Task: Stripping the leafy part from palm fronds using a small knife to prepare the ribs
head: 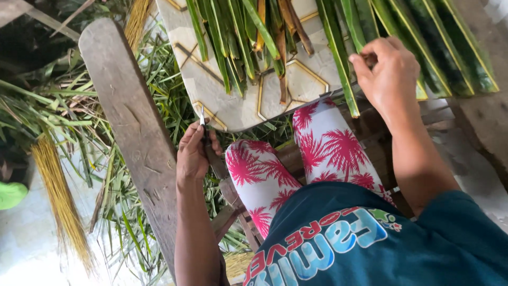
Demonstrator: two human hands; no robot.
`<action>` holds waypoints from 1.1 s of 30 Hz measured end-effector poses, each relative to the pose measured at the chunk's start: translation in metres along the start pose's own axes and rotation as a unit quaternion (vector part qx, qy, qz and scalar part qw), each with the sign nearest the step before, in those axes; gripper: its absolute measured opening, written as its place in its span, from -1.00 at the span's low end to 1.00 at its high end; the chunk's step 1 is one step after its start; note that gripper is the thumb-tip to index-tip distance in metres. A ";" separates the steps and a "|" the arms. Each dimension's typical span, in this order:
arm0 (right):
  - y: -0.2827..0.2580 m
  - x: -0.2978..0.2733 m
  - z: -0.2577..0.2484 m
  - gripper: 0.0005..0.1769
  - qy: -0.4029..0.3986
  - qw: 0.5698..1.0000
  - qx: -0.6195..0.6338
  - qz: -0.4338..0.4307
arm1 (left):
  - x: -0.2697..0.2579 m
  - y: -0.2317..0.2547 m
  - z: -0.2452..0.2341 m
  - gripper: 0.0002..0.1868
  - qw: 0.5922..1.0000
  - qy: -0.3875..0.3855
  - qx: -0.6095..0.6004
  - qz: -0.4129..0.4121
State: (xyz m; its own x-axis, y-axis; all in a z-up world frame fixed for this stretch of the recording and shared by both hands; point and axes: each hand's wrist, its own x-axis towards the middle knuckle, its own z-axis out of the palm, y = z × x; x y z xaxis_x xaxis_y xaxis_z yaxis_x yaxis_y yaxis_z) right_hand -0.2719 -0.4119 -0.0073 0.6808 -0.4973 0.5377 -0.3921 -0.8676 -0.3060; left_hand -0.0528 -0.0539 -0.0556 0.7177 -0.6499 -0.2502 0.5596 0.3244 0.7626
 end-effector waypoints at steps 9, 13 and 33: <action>-0.023 -0.026 -0.015 -0.59 -0.176 0.980 -0.078 0.044 | 0.000 -0.002 0.000 -0.95 1.000 0.004 -0.005 -0.021; -0.009 -0.040 0.005 -0.62 -0.123 0.991 0.029 0.053 | 0.003 -0.005 -0.006 -0.85 1.000 0.004 0.011 0.003; -0.024 -0.026 -0.042 -0.60 -0.127 0.538 0.751 0.361 | -0.005 -0.001 0.003 -0.84 1.000 0.015 0.004 -0.009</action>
